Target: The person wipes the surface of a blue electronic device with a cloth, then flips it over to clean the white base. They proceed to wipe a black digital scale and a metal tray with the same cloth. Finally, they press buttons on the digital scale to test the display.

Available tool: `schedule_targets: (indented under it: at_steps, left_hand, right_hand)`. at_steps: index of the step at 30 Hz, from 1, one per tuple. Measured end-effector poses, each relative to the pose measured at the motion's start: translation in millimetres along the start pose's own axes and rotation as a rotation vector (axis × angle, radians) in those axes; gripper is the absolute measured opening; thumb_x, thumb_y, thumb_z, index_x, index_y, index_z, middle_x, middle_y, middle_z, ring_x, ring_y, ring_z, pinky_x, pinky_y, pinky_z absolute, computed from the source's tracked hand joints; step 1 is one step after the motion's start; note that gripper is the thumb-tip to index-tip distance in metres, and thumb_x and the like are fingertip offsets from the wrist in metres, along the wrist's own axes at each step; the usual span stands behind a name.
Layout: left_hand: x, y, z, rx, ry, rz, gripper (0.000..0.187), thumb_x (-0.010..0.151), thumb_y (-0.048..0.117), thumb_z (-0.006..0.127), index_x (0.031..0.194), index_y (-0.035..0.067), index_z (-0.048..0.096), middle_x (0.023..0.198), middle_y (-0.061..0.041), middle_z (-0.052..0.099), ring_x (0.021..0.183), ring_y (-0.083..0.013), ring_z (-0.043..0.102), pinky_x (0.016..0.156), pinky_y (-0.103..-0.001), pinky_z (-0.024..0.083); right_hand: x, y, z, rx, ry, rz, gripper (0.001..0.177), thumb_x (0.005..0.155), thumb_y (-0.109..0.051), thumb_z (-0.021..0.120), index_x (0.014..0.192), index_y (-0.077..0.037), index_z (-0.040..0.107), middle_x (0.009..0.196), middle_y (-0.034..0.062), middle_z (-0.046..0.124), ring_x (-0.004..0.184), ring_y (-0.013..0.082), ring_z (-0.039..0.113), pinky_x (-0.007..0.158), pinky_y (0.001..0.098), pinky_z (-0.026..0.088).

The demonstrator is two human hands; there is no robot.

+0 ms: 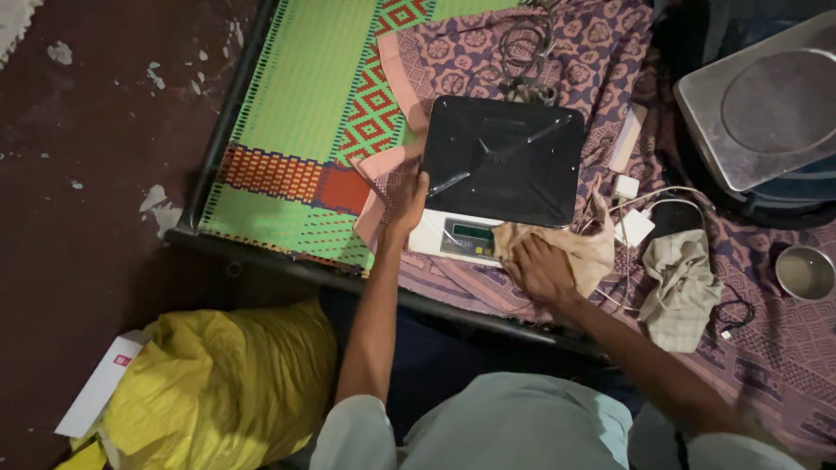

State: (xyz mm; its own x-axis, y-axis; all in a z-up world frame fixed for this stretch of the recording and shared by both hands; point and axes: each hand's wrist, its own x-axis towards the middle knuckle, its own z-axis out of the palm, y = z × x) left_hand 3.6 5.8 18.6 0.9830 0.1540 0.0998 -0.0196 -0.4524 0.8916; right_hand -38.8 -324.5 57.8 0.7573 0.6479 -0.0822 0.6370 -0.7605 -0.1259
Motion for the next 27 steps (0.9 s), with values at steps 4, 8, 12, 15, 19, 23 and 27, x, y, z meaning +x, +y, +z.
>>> schedule_targets:
  at_steps: [4,8,12,15,19,23,27]
  left_hand:
    - [10,9,-7,0.056,-0.032,-0.019,0.065,0.109,0.045,0.032,0.157,0.002,0.037,0.16,-0.023,0.041,0.151,-0.0382,0.034,0.123,-0.045,0.026]
    - [16,-6,-1,0.075,-0.078,-0.124,0.064,0.109,0.047,0.031,0.153,0.003,0.045,0.154,-0.023,0.049,0.145,-0.0387,0.044,0.122,-0.045,0.033]
    - [21,-16,3,0.143,0.051,0.087,0.063,0.111,0.045,0.034,0.152,-0.002,0.042,0.155,-0.028,0.043,0.145,-0.0438,0.039,0.119,-0.05,0.029]
    - [15,2,3,0.258,0.081,-0.022,0.062,0.107,0.045,0.035,0.149,0.001,0.048,0.15,-0.025,0.051,0.14,-0.041,0.047,0.117,-0.049,0.034]
    - [2,18,1,0.367,0.038,-0.164,0.058,0.109,0.046,0.033,0.145,0.005,0.054,0.147,-0.022,0.057,0.141,-0.0389,0.051,0.12,-0.049,0.037]
    - [6,2,6,0.304,0.104,-0.031,0.062,0.11,0.046,0.03,0.148,0.001,0.048,0.149,-0.026,0.051,0.141,-0.0443,0.044,0.116,-0.053,0.031]
    - [7,-2,8,0.242,0.074,-0.127,0.068,0.108,0.052,0.032,0.151,0.001,0.044,0.152,-0.025,0.047,0.143,-0.0418,0.041,0.118,-0.05,0.029]
  right_hand:
    - [34,-28,2,-0.006,-0.122,-0.13,0.056,0.102,-0.054,0.041,0.117,-0.007,0.067,0.118,0.0153,0.065,0.112,0.0287,0.059,0.083,0.0449,0.051]
    - [86,-78,21,0.011,-0.058,-0.296,0.053,0.099,-0.054,0.047,0.107,-0.007,0.07,0.106,0.0112,0.069,0.106,0.028,0.062,0.081,0.0432,0.05]
    - [109,-113,53,0.071,0.261,-0.498,0.038,0.102,-0.041,0.053,0.106,-0.007,0.069,0.101,0.0111,0.068,0.101,0.0301,0.062,0.085,0.0424,0.05]
    - [106,-104,68,0.079,0.264,-0.528,0.035,0.098,-0.033,0.056,0.115,-0.005,0.067,0.102,0.0116,0.067,0.101,0.0297,0.062,0.082,0.0427,0.05]
    - [63,-66,72,0.112,0.102,-0.437,0.037,0.096,-0.03,0.055,0.124,-0.007,0.063,0.112,0.0124,0.068,0.106,0.0305,0.063,0.083,0.0441,0.051]
    - [15,-24,53,0.152,-0.034,-0.116,0.043,0.098,-0.031,0.054,0.132,-0.005,0.059,0.12,0.0178,0.065,0.106,0.032,0.062,0.088,0.0456,0.051]
    - [-37,15,59,0.148,0.096,0.027,0.044,0.094,-0.031,0.059,0.128,-0.004,0.059,0.114,0.0173,0.065,0.104,0.0336,0.063,0.088,0.0441,0.052]
